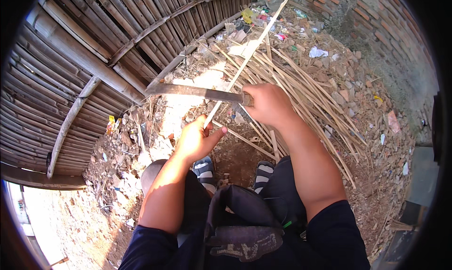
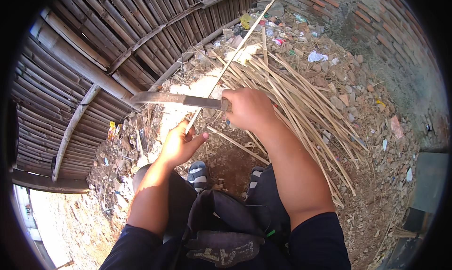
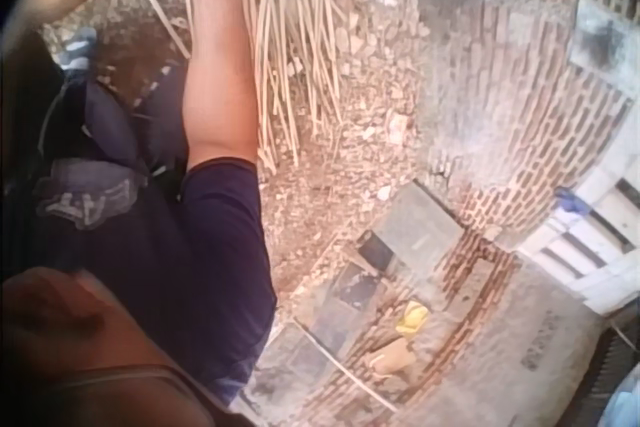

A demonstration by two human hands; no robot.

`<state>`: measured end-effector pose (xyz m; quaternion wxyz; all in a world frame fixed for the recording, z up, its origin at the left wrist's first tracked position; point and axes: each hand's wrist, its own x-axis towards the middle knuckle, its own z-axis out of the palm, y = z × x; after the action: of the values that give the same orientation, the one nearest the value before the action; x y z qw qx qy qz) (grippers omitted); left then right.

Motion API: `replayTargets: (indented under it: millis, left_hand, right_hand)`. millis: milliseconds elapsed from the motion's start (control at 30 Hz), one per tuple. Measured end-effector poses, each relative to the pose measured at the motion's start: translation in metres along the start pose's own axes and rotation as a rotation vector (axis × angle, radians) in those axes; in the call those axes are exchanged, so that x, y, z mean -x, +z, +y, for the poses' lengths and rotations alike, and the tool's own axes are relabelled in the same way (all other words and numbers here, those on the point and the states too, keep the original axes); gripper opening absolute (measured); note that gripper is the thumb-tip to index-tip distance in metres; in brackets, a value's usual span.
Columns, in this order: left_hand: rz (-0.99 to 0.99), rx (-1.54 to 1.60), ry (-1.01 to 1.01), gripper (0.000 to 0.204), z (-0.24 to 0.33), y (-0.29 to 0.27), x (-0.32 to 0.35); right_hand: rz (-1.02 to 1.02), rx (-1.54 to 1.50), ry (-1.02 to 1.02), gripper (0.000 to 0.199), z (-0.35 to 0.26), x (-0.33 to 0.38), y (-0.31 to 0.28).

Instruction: The person splits a long thin piece of bamboo lengthwise by hand using a large knife, pulling the blade down through the grain while holding the wood steady.

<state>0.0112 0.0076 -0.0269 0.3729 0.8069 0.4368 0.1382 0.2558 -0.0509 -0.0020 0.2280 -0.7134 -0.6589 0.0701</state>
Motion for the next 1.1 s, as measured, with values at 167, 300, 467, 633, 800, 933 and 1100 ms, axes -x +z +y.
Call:
replayTargets:
  millis: [167,300,467,633,800,933,1100]
  left_hand:
    - [-0.024,-0.137,-0.040,0.056,0.014,-0.004,-0.005]
    - [-0.024,-0.137,-0.062,0.057,0.000,0.001,-0.011]
    - [0.052,-0.061,0.055,0.058,0.005,0.011,-0.012]
    - [0.029,-0.068,-0.089,0.059,0.005,0.013,-0.017]
    - [-0.008,-0.053,-0.060,0.057,-0.005,0.010,-0.012]
    - [-0.038,-0.066,-0.056,0.056,0.002,0.006,-0.008]
    - [-0.031,-0.076,-0.075,0.057,0.004,0.003,-0.010]
  right_hand:
    - [-0.091,-0.098,0.071,0.026,0.002,-0.005,0.003]
    - [-0.106,-0.001,0.082,0.028,-0.005,-0.006,0.010]
    - [-0.130,0.010,0.020,0.028,0.000,-0.006,0.024]
    - [-0.022,-0.049,0.092,0.028,-0.012,-0.008,0.035]
    - [-0.016,0.031,0.132,0.034,-0.001,-0.017,0.024]
    - [0.144,-0.108,0.286,0.027,0.013,-0.015,0.015]
    - [-0.153,0.087,0.044,0.029,-0.019,-0.010,0.018]
